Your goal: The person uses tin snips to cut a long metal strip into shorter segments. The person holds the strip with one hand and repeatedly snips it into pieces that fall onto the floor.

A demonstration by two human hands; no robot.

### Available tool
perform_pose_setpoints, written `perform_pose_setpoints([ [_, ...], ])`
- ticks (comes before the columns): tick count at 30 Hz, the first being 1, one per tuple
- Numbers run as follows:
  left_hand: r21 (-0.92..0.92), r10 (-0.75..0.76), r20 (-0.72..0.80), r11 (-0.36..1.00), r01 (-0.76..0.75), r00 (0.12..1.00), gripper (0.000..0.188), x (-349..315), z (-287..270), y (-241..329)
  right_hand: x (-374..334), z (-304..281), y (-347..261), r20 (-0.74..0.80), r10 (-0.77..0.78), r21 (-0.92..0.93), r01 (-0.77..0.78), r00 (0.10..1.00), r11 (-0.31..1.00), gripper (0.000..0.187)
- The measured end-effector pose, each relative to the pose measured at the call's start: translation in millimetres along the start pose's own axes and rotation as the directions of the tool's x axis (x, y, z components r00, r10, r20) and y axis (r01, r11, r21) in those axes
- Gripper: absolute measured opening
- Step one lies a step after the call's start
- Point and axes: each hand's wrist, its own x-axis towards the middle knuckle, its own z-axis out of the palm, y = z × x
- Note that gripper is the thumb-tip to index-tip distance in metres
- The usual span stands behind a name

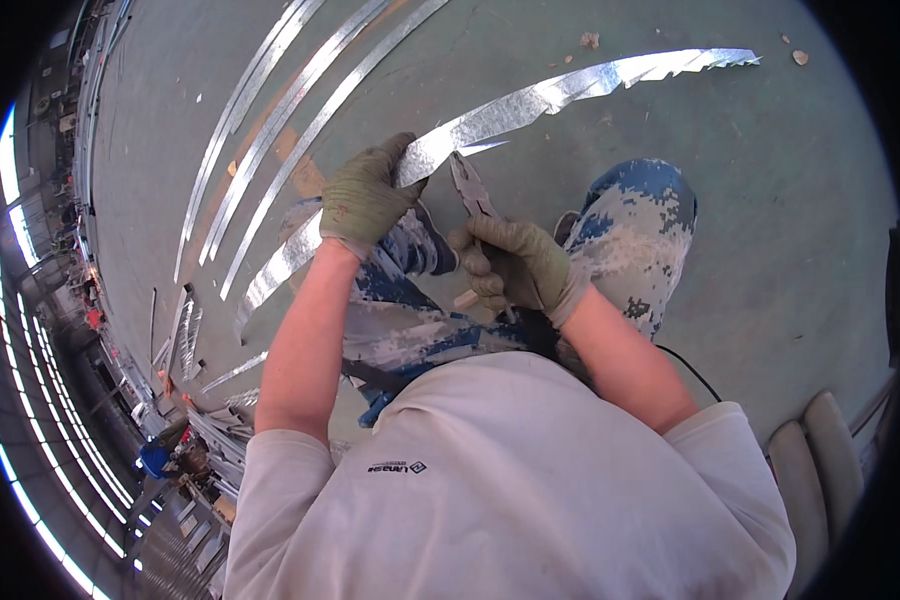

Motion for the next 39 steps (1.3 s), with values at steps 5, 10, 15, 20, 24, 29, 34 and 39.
perform_pose_setpoints([
  [5, 0.014, 0.02, -0.006, 1.0, -0.02, 1.0, 0.06, 1, 3, -1, 5, -5, 6, 0.109, -0.07, 0.055, 0.065, 0.992, 0.996, 0.04],
  [10, 0.071, 0.0, 0.023, 0.997, -0.002, 1.0, 0.06, 6, 5, 3, 2, 10, -6, -0.169, -0.027, -0.198, -0.007, 0.985, 0.98, 0.041],
  [15, -0.006, 0.029, 0.004, 1.0, -0.029, 1.0, 0.057, 11, 8, -6, 3, 6, -6, -0.421, -0.077, -0.4, -0.108, 0.904, 0.91, 0.041],
  [20, 0.014, -0.022, 0.108, 1.0, 0.021, 0.994, 0.061, 9, 0, 2, 15, -6, 2, -0.438, -0.266, -0.543, -0.016, 0.859, 0.84, 0.043],
  [24, 0.0, 0.007, 0.086, 1.0, -0.007, 0.996, 0.061, 10, 6, -3, 17, -12, -6, -0.425, -0.343, -0.672, -0.039, 0.838, 0.739, 0.045],
  [29, 0.035, 0.006, 0.069, 0.999, -0.008, 0.998, 0.061, 10, 6, -2, 15, -4, -13, -0.481, -0.343, -0.724, -0.146, 0.807, 0.674, 0.039],
  [34, 0.047, 0.01, 0.059, 0.999, -0.012, 0.998, 0.062, 9, 3, -2, 5, -4, -14, -0.372, -0.225, -0.478, 0.022, 0.9, 0.878, 0.028],
  [39, 0.038, -0.004, 0.119, 0.999, 0.0, 0.993, 0.062, 10, -2, 1, 10, 9, -9, -0.456, -0.244, -0.433, 0.026, 0.856, 0.901, 0.019],
])
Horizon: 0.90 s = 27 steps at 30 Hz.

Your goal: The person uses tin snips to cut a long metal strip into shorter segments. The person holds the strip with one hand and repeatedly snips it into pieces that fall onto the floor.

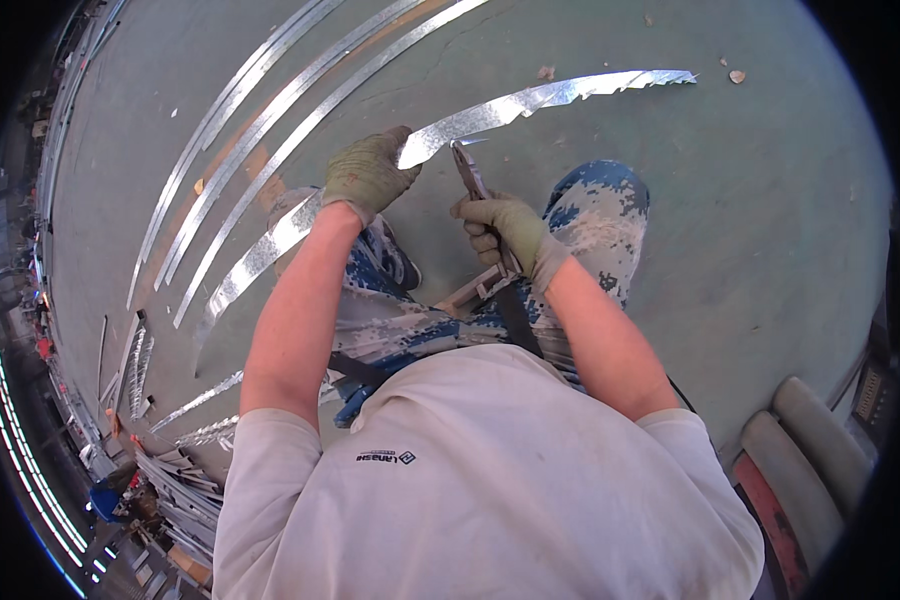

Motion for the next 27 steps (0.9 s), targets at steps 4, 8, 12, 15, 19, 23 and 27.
perform_pose_setpoints([
  [4, 0.029, 0.016, 0.001, 0.999, -0.016, 1.0, 0.06, 2, 3, -3, 7, 10, 5, -0.164, -0.067, -0.175, 0.038, 0.984, 0.984, 0.016],
  [8, 0.038, -0.012, 0.047, 0.999, 0.01, 0.999, 0.06, 2, 1, -1, 20, 8, 14, -0.265, -0.199, -0.433, 0.068, 0.944, 0.899, 0.018],
  [12, 0.017, 0.069, -0.046, 0.998, -0.068, 0.997, 0.057, 11, 19, -15, 41, 2, 18, -0.343, -0.426, -0.816, -0.041, 0.837, 0.577, 0.032],
  [15, -0.001, 0.057, -0.019, 0.998, -0.057, 0.998, 0.052, 10, 14, -11, 44, 5, 16, -0.322, -0.575, -0.94, -0.18, 0.752, 0.291, 0.04],
  [19, -0.021, 0.049, 0.029, 0.999, -0.049, 0.998, 0.048, 6, 4, -3, 38, 15, 11, -0.4, -0.579, -0.917, -0.305, 0.71, 0.259, 0.039],
  [23, -0.004, 0.067, -0.027, 0.998, -0.067, 0.997, 0.047, 17, 24, -17, 19, 46, 3, -0.449, -0.541, -0.891, -0.402, 0.711, 0.211, 0.038],
  [27, 0.008, 0.073, -0.015, 0.997, -0.072, 0.997, 0.046, 22, 23, -15, 15, 55, -4, -0.454, -0.562, -0.882, -0.44, 0.691, 0.17, 0.038],
])
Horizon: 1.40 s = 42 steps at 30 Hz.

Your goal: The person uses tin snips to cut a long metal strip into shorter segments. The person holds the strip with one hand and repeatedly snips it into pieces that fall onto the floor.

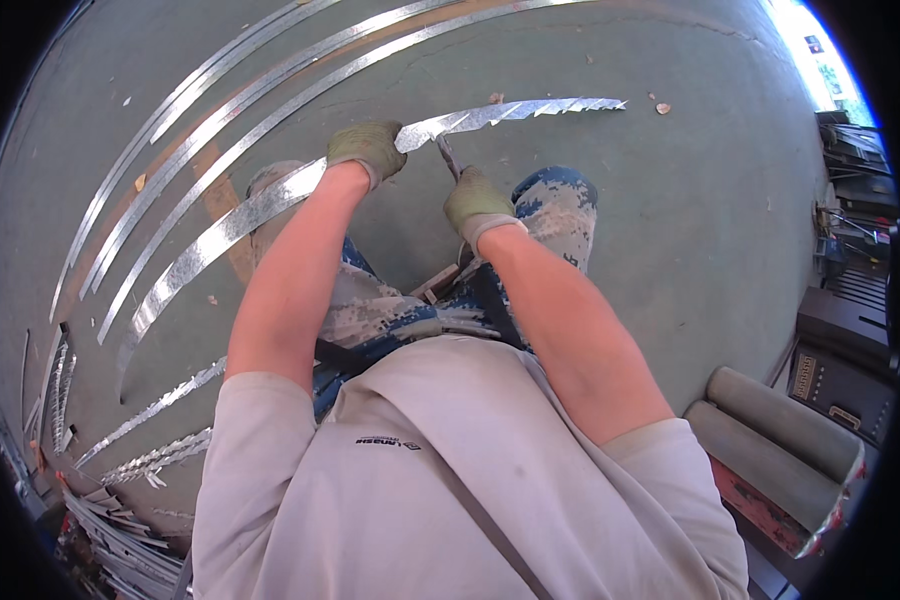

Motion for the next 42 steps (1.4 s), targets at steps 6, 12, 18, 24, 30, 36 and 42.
perform_pose_setpoints([
  [6, 0.084, 0.038, 0.0, 0.996, -0.038, 0.999, 0.051, -6, -4, 6, 11, 2, 8, 0.036, -0.011, -0.02, 0.012, 0.999, 1.0, 0.045],
  [12, 0.023, 0.054, -0.016, 0.998, -0.054, 0.998, 0.074, -22, -19, 9, 6, -3, 17, 0.01, -0.015, 0.014, 0.015, 1.0, 1.0, 0.047],
  [18, 0.186, 0.067, -0.2, 0.982, -0.029, 0.978, 0.073, -79, -35, -20, 14, -4, 28, 0.041, -0.038, 0.038, 0.036, 0.998, 0.999, 0.048],
  [24, 0.253, 0.013, -0.275, 0.966, 0.06, 0.961, 0.047, -95, -13, -62, 12, -4, 29, 0.004, -0.091, 0.066, 0.09, 0.996, 0.994, 0.042],
  [30, 0.115, 0.022, -0.211, 0.993, 0.003, 0.977, 0.041, -81, -33, -49, 24, -24, 47, -0.052, -0.129, 0.079, 0.133, 0.99, 0.988, 0.04],
  [36, 0.069, 0.02, -0.218, 0.998, -0.005, 0.976, 0.037, -51, -30, 2, 57, -45, 75, -0.084, -0.04, 0.1, 0.048, 0.996, 0.994, 0.045],
  [42, 0.082, 0.005, -0.177, 0.997, 0.01, 0.984, 0.059, -36, -9, 2, 80, -38, 87, -0.063, -0.065, 0.024, 0.067, 0.996, 0.997, 0.048],
])
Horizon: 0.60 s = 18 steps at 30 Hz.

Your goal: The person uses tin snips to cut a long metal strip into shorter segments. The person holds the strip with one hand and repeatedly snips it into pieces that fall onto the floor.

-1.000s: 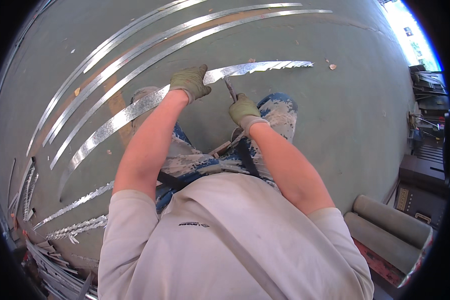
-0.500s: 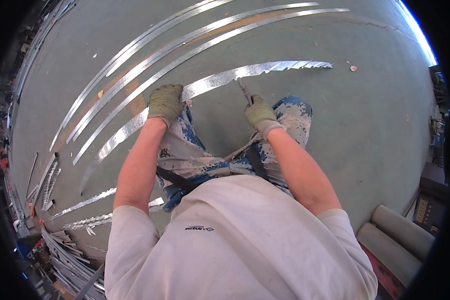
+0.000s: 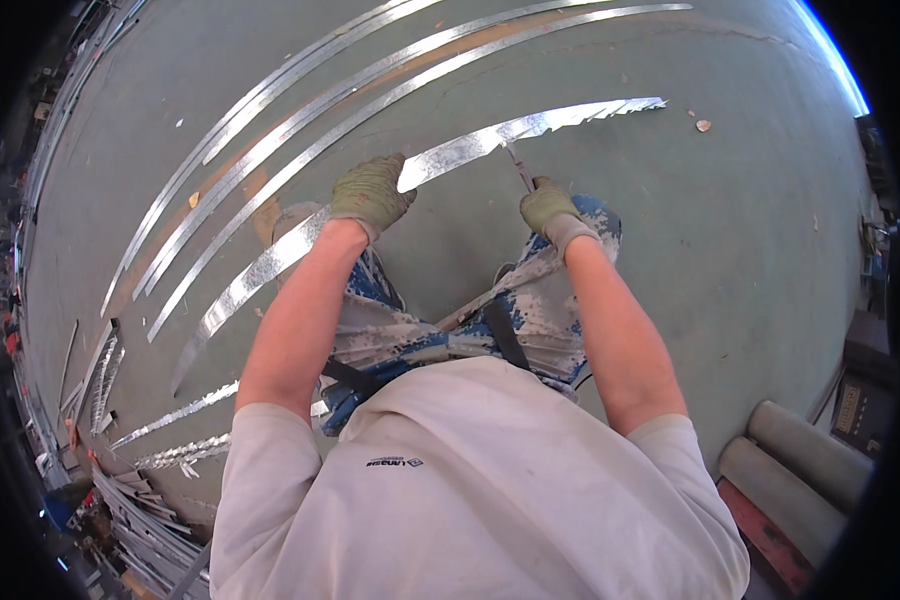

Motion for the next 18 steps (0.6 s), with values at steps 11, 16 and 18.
perform_pose_setpoints([
  [11, 0.005, -0.066, 0.073, 0.998, 0.065, 0.995, 0.078, -8, -2, -3, -82, 17, -22, 0.494, -0.199, 0.7, -0.252, 0.847, 0.668, 0.037],
  [16, -0.008, -0.03, 0.03, 1.0, 0.03, 0.999, 0.07, -9, 4, -7, -82, 41, -39, 0.479, -0.289, 0.618, -0.085, 0.829, 0.782, 0.045],
  [18, 0.007, -0.035, 0.028, 0.999, 0.035, 0.999, 0.069, -9, 5, -7, -79, 48, -41, 0.431, -0.301, 0.584, -0.008, 0.851, 0.812, 0.045],
])
